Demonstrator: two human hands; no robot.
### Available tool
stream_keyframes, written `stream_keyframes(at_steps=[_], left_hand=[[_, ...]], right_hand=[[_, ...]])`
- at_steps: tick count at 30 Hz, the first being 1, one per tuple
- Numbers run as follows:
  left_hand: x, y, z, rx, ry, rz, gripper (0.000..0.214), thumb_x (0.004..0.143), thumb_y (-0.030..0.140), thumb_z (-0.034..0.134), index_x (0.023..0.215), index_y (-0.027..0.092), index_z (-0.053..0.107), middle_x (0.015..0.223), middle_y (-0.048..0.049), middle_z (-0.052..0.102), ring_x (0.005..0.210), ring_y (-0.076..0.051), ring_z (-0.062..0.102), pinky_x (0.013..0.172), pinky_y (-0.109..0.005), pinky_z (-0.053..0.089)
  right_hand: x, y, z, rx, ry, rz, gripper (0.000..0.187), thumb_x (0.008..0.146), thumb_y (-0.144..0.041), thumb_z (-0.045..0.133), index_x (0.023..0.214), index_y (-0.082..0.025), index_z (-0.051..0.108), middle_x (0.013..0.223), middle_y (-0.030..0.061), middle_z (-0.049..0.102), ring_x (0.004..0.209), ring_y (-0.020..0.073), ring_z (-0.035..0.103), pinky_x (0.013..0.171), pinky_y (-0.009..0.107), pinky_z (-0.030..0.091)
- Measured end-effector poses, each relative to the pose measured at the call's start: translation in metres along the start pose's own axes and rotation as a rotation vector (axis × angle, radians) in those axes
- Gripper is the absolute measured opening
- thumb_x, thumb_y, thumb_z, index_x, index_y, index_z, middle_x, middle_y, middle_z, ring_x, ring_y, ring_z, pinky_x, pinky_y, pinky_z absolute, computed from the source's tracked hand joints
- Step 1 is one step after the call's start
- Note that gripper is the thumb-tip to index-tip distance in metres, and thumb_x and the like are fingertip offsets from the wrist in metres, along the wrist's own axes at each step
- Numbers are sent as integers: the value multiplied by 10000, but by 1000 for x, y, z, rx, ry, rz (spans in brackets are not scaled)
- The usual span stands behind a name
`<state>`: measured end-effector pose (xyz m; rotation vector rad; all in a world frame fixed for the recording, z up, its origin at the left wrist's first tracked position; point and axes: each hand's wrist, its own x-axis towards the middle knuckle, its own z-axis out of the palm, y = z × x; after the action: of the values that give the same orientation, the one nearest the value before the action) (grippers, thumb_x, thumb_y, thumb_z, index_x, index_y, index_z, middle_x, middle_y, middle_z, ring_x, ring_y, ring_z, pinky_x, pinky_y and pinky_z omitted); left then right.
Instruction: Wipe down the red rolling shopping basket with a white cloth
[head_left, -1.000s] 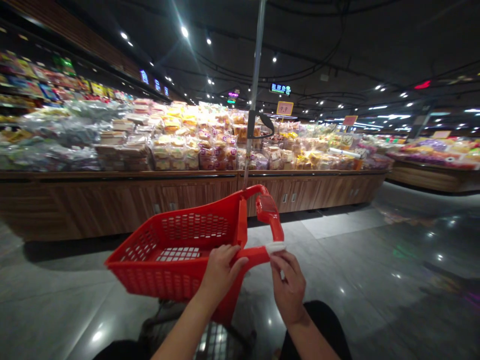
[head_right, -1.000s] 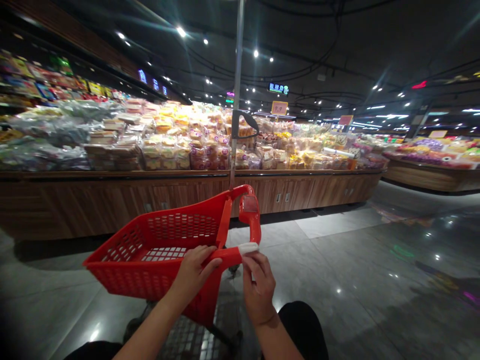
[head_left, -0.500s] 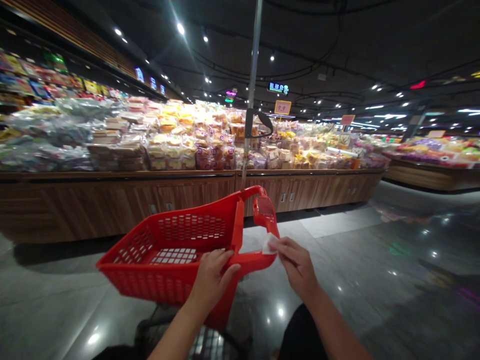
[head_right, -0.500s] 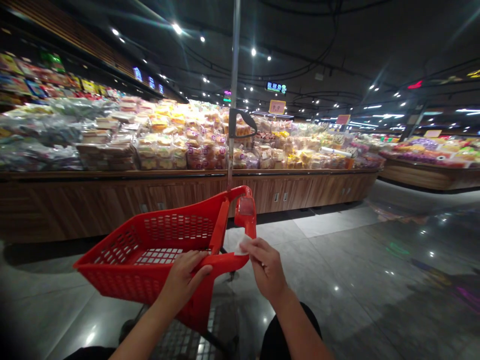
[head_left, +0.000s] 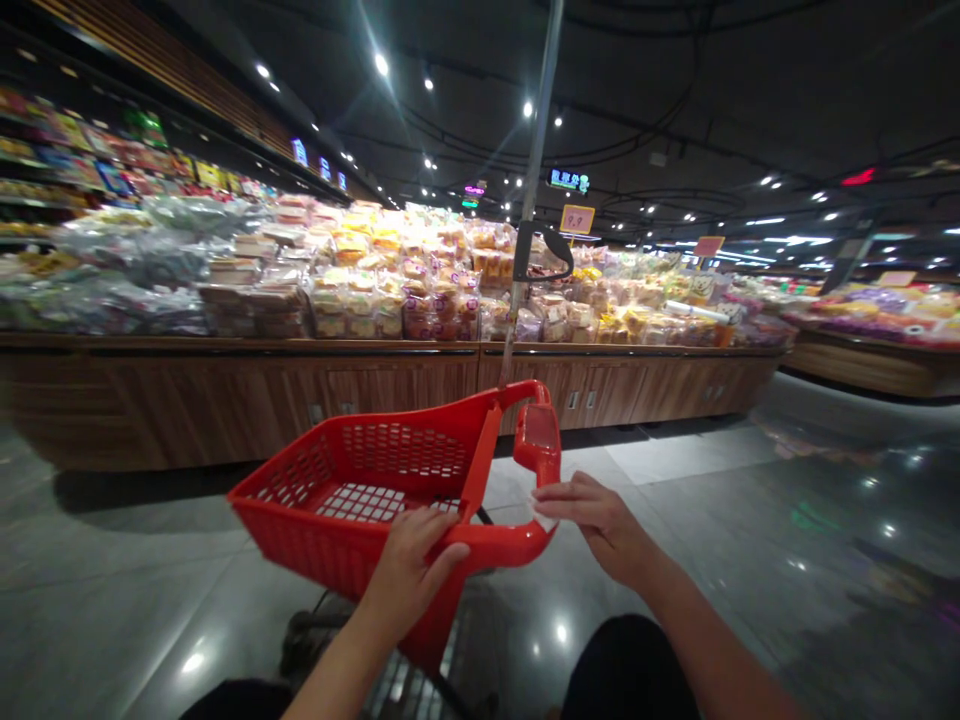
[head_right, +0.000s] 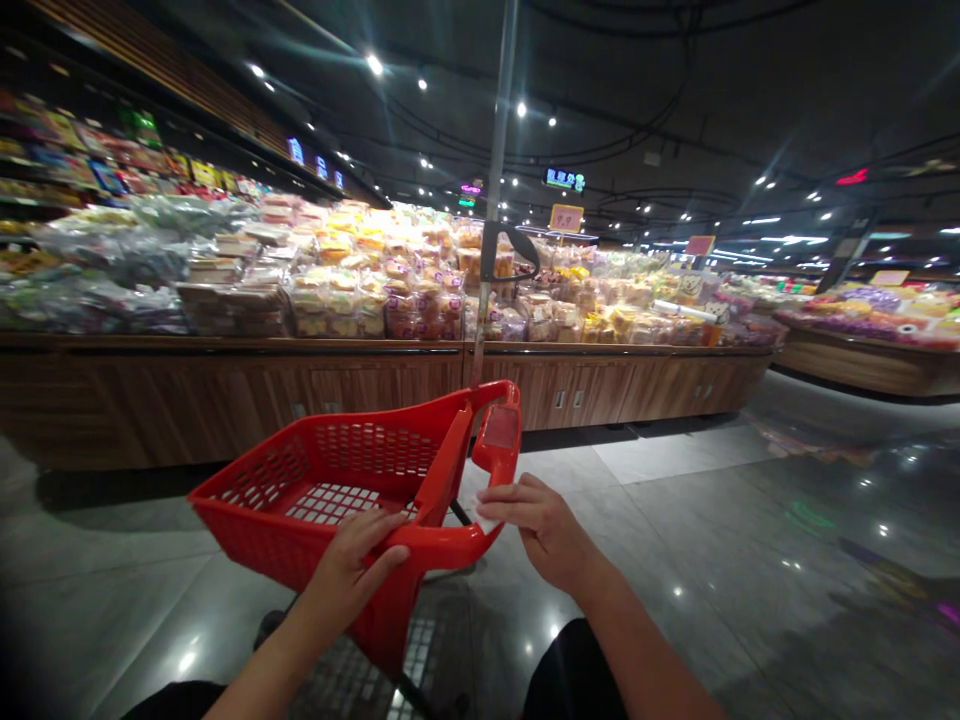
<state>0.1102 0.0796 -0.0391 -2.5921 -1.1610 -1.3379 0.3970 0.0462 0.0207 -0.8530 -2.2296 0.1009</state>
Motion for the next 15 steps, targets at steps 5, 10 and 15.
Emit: stream_keyframes(at_steps=[5,10,15], left_hand=[[3,2,-2,2,-27,-7,353,839,487,503,1001,208,645,946,-49,690,896,-206,618,809,-348,482],[2,1,-3,-5,-35,-18,359,834,495,506,993,208,652,950,-53,695,898,-210,622,815,-359,490],[0,-1,-6,-18,-29,-51,370,817,506,521,992,213,663,958,-56,702,917,-214,625,848,-368,495]], right_hand=[[0,11,12,-144,168,54,555,842,-5,347,1305,-276,491,1406,62,420,1168,213,485,945,426,437],[-1,1,12,-151,132,4,489,858,-39,386,1265,-268,532,1225,65,579,1042,206,540,871,394,477],[6,2,5,-140,34,-23,521,809,-6,394,1243,-253,543,1217,55,604,1020,205,557,865,395,476]])
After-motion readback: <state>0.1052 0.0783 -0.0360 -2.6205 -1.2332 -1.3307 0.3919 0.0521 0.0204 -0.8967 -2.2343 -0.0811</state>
